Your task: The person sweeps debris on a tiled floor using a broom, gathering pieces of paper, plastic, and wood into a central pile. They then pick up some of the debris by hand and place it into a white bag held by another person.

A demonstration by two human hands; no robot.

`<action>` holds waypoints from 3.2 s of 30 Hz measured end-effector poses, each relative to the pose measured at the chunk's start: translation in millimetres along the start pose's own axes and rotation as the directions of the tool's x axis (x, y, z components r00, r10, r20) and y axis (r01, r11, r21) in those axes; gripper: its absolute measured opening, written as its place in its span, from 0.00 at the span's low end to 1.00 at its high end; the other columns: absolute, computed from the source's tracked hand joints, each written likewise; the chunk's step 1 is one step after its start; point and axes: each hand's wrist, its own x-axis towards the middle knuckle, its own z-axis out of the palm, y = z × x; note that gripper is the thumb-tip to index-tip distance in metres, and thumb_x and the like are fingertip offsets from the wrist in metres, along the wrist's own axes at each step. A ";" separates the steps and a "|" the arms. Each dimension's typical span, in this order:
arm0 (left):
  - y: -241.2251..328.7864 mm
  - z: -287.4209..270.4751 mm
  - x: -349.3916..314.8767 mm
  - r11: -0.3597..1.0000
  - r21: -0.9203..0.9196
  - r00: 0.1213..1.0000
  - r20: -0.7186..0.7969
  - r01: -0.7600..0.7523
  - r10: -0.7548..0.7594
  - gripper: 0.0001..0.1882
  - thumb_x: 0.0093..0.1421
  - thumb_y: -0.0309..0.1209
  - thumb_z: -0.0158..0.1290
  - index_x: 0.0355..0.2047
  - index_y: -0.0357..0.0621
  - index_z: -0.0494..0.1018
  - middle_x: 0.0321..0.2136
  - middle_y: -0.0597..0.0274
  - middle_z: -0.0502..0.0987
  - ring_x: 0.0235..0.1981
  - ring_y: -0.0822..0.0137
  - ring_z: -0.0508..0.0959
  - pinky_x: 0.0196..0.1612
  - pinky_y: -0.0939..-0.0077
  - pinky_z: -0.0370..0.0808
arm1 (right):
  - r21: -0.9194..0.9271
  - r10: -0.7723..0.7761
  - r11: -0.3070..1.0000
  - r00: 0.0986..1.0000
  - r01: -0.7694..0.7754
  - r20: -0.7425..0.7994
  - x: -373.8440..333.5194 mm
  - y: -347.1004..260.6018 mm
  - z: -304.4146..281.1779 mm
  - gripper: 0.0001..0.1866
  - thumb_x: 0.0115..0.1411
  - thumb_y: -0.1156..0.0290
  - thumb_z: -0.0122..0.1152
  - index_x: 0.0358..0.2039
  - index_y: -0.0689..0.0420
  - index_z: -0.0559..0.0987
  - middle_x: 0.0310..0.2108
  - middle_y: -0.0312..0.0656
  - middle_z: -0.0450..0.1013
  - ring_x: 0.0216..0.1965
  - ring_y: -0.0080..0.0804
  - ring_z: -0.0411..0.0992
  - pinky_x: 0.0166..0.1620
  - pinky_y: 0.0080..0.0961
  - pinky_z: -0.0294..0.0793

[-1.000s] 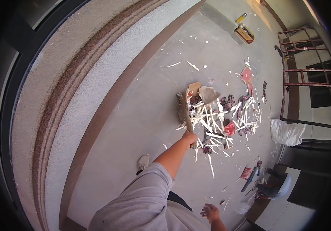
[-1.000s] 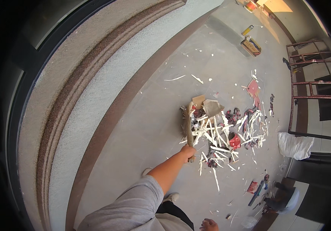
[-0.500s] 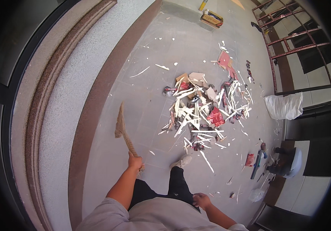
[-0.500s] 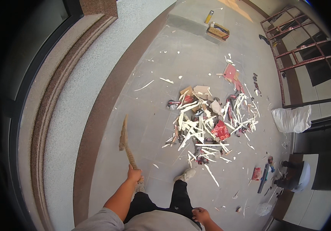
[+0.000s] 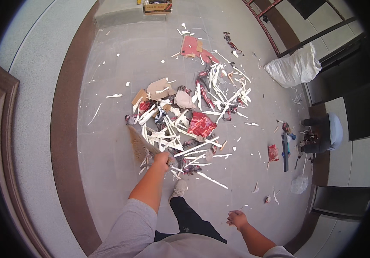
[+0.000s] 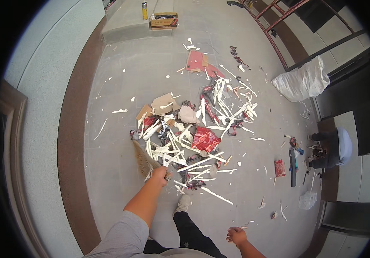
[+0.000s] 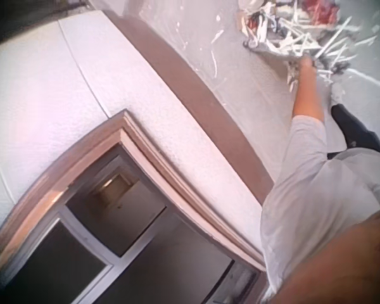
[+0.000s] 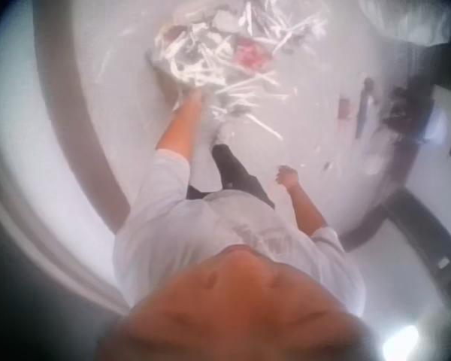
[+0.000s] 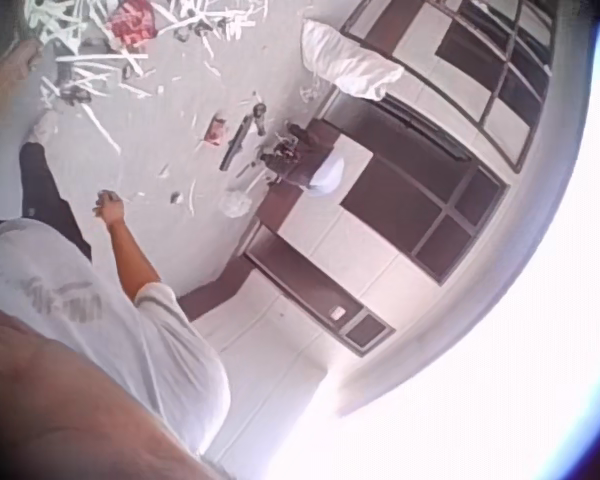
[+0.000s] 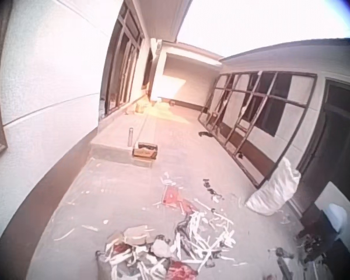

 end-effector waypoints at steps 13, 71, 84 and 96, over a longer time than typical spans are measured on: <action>39.2 230.3 -117.0 0.971 0.231 0.852 0.520 -0.070 -0.062 0.11 0.64 0.29 0.56 0.42 0.45 0.66 0.27 0.57 0.71 0.22 0.64 0.75 0.22 0.66 0.77 | 0.242 0.095 0.966 0.995 -0.092 0.000 -10.2 56.2 7.6 0.15 0.60 0.66 0.61 0.43 0.63 0.78 0.32 0.45 0.77 0.25 0.35 0.80 0.26 0.29 0.80; 416.4 -304.8 -36.9 -0.059 0.997 0.973 -0.064 0.052 -0.220 0.19 0.63 0.37 0.57 0.49 0.39 0.75 0.35 0.59 0.80 0.33 0.64 0.81 0.35 0.66 0.79 | 0.844 0.537 0.016 0.717 -0.536 0.445 -49.3 -146.6 530.4 0.07 0.59 0.73 0.58 0.37 0.54 0.69 0.26 0.40 0.68 0.22 0.33 0.71 0.23 0.35 0.78; 413.0 -255.4 -75.3 0.154 0.988 0.972 0.006 0.032 -0.236 0.21 0.61 0.37 0.58 0.51 0.39 0.75 0.38 0.61 0.80 0.35 0.65 0.81 0.37 0.68 0.78 | 0.812 -0.181 -0.321 0.873 -0.488 0.453 -9.0 -330.9 459.9 0.03 0.59 0.71 0.56 0.33 0.53 0.72 0.22 0.38 0.69 0.21 0.29 0.68 0.25 0.25 0.72; 389.4 -253.5 -100.4 0.219 0.976 0.984 0.038 0.001 -0.175 0.21 0.62 0.41 0.58 0.50 0.39 0.76 0.39 0.58 0.80 0.35 0.66 0.81 0.36 0.70 0.77 | 0.350 -0.009 0.892 0.762 -0.287 0.647 -73.1 -327.0 459.8 0.28 0.61 0.74 0.58 0.61 0.47 0.63 0.27 0.39 0.71 0.20 0.32 0.73 0.21 0.34 0.75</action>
